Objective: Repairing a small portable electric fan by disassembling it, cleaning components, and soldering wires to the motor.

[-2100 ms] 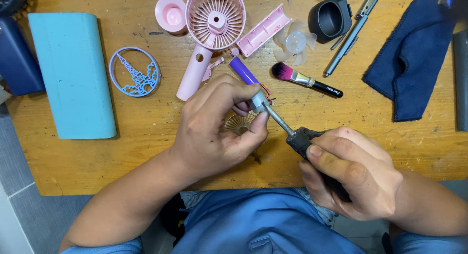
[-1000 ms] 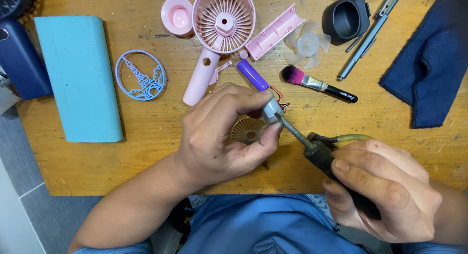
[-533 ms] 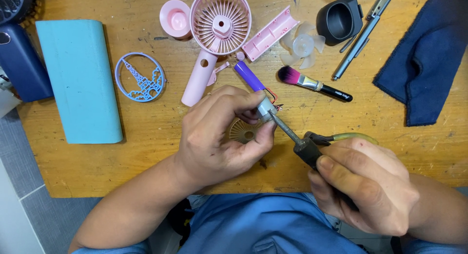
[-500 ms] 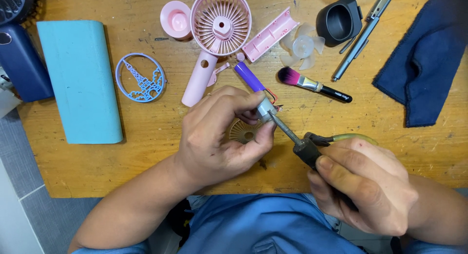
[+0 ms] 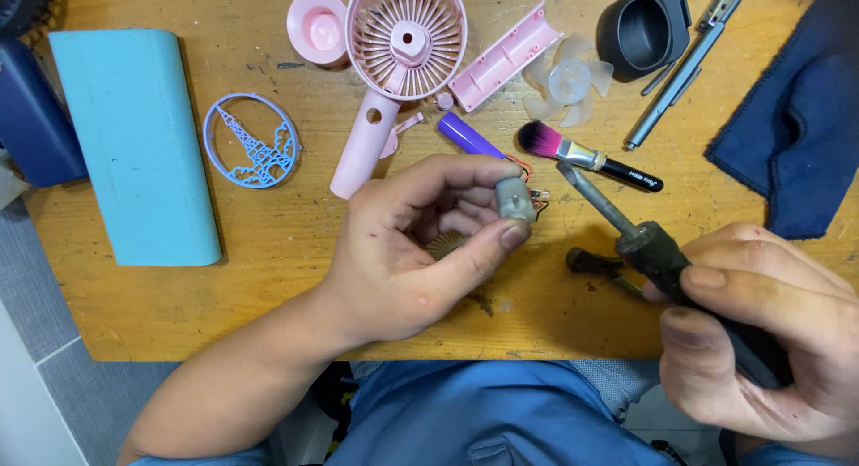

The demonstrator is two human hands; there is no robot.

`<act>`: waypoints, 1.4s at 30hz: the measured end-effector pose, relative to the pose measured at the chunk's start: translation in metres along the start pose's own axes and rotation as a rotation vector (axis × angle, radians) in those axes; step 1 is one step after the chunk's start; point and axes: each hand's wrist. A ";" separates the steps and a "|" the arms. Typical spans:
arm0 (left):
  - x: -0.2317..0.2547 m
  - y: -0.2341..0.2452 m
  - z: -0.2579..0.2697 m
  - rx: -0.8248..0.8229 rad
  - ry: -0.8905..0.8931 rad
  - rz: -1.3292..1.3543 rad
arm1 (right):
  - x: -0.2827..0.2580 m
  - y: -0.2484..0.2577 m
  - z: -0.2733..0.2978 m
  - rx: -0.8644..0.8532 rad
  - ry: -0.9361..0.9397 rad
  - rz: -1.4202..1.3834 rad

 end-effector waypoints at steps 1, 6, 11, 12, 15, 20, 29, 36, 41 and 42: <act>0.001 0.000 0.000 0.001 0.037 0.011 | -0.003 0.000 -0.005 -0.024 -0.041 -0.006; 0.002 0.001 0.000 -0.004 0.115 0.047 | -0.006 0.003 -0.008 -0.099 -0.096 -0.003; -0.003 0.001 0.001 0.001 0.086 0.048 | -0.010 0.003 -0.013 -0.095 -0.065 -0.027; -0.005 -0.001 0.001 -0.001 0.085 0.044 | -0.008 0.001 -0.014 -0.091 -0.063 -0.028; -0.007 -0.003 0.002 0.085 0.087 0.104 | -0.011 -0.006 -0.024 -0.037 0.104 -0.010; -0.010 -0.005 0.009 0.115 0.129 0.044 | -0.023 -0.025 -0.048 0.017 0.038 0.083; -0.020 -0.003 0.011 0.090 0.109 0.236 | -0.018 -0.033 -0.044 0.116 0.047 0.110; -0.024 0.002 0.006 0.066 0.119 0.269 | -0.027 -0.030 -0.047 0.095 0.061 0.185; -0.027 0.005 0.006 0.069 0.134 0.300 | -0.031 -0.032 -0.048 0.104 0.056 0.191; -0.027 0.004 0.005 0.071 0.133 0.298 | -0.031 -0.032 -0.048 0.104 0.058 0.189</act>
Point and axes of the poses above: each hand's wrist, its own z-axis away from the middle knuckle, its own y-axis out of the back of the hand, x = y × z, and after that the axes turned 5 degrees about -y, right-handed
